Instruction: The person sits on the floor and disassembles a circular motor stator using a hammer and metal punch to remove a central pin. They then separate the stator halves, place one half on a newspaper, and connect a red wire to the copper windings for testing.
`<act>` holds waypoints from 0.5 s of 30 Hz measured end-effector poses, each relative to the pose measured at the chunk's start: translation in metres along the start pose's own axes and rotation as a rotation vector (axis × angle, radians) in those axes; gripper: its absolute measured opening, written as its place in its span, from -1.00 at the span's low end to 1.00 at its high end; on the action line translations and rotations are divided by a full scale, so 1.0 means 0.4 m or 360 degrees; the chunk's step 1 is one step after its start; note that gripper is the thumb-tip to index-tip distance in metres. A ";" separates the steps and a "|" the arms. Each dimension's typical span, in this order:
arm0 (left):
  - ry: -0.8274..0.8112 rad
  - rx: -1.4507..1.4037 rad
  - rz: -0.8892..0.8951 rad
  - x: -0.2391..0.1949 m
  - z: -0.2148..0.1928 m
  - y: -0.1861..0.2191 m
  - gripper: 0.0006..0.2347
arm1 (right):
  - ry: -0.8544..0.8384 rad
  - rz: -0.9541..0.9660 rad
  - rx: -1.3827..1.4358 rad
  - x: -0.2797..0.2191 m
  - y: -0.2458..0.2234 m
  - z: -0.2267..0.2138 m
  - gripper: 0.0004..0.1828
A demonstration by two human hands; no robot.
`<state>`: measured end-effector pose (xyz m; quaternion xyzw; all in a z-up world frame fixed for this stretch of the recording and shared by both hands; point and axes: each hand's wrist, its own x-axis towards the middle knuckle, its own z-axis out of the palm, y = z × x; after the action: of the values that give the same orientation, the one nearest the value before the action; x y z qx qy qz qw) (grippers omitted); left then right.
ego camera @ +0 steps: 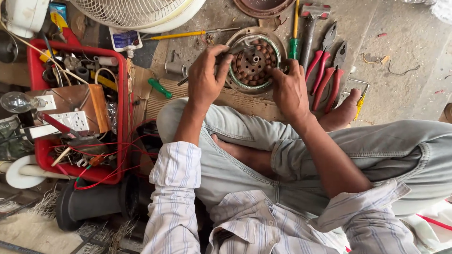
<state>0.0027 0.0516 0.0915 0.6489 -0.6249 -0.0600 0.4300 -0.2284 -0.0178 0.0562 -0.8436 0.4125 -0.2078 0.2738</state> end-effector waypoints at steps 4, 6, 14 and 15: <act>-0.0110 0.0047 0.0130 0.000 0.019 0.002 -0.81 | -0.0006 -0.0018 -0.0019 -0.012 -0.005 0.008 -0.62; -0.0168 0.0076 0.0186 -0.003 0.024 0.003 -0.80 | -0.0011 -0.0018 -0.0004 -0.015 -0.006 0.013 -0.62; -0.0340 0.0203 0.0378 -0.010 0.043 0.001 -0.82 | 0.0028 -0.0009 0.0077 -0.014 0.008 0.014 -0.64; -0.0342 0.0258 0.0385 -0.013 0.048 0.000 -0.83 | 0.0023 -0.0001 0.0084 -0.014 0.007 0.013 -0.63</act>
<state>-0.0102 0.0470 0.0772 0.5913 -0.7435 -0.0262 0.3112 -0.2304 -0.0132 0.0498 -0.8347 0.4086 -0.2249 0.2927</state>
